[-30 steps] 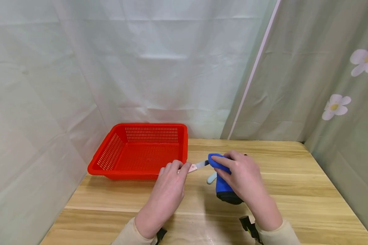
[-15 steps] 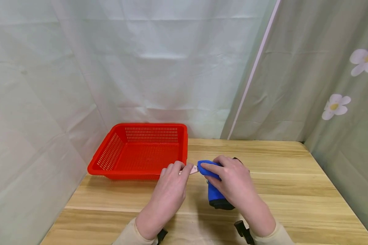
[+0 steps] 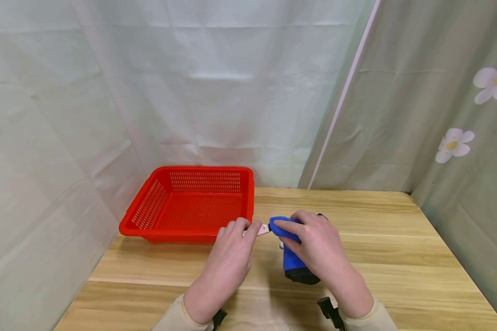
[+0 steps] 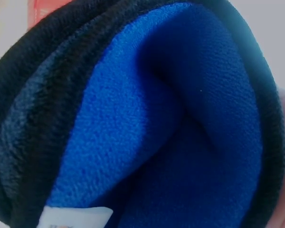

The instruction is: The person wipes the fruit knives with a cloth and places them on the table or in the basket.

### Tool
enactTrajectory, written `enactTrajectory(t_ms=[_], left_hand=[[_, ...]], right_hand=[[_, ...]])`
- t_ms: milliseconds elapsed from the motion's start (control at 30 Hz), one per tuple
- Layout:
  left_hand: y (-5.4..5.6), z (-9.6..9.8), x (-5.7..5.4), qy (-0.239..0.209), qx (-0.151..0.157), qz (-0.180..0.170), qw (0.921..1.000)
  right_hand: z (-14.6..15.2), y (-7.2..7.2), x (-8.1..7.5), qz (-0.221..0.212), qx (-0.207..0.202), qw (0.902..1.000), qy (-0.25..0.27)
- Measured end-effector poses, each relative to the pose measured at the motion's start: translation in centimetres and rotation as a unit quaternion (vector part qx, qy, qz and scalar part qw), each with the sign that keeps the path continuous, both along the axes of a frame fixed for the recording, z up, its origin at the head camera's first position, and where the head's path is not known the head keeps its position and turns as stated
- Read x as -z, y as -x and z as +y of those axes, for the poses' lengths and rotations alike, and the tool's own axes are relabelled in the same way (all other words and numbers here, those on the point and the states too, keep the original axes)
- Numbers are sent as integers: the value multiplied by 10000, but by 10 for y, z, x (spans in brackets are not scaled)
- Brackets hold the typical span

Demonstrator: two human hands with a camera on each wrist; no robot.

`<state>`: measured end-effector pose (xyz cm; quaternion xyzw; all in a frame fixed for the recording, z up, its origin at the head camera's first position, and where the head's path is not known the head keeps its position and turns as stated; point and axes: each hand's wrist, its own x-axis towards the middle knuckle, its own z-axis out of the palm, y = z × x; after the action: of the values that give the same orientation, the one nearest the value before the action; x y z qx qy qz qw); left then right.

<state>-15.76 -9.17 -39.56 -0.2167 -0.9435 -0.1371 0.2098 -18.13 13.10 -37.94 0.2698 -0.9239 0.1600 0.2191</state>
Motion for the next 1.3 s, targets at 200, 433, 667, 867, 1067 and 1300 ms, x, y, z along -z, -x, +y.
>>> enactTrajectory(t_ms=[200,433,667,867,1067,1300], left_hand=[[0,0,-1,-8,-71,-87,9999],[0,0,-2,-69,-148,-145,9998],[0,-2,-2,-105,-90,19,9999],[0,-3,-2,-82,-84,128,9999],[1,-4,-1,-155,-39,305,9994],[1,-6,-1,-168,-30,357,9992]], right_hand=[[5,4,0,45,119,9999,-30],[13,9,1,176,181,9997,40],[21,11,0,45,348,9993,95],[27,14,0,-31,433,9989,168],[31,14,0,-55,545,9984,165],[33,9,-4,-158,688,9973,205]])
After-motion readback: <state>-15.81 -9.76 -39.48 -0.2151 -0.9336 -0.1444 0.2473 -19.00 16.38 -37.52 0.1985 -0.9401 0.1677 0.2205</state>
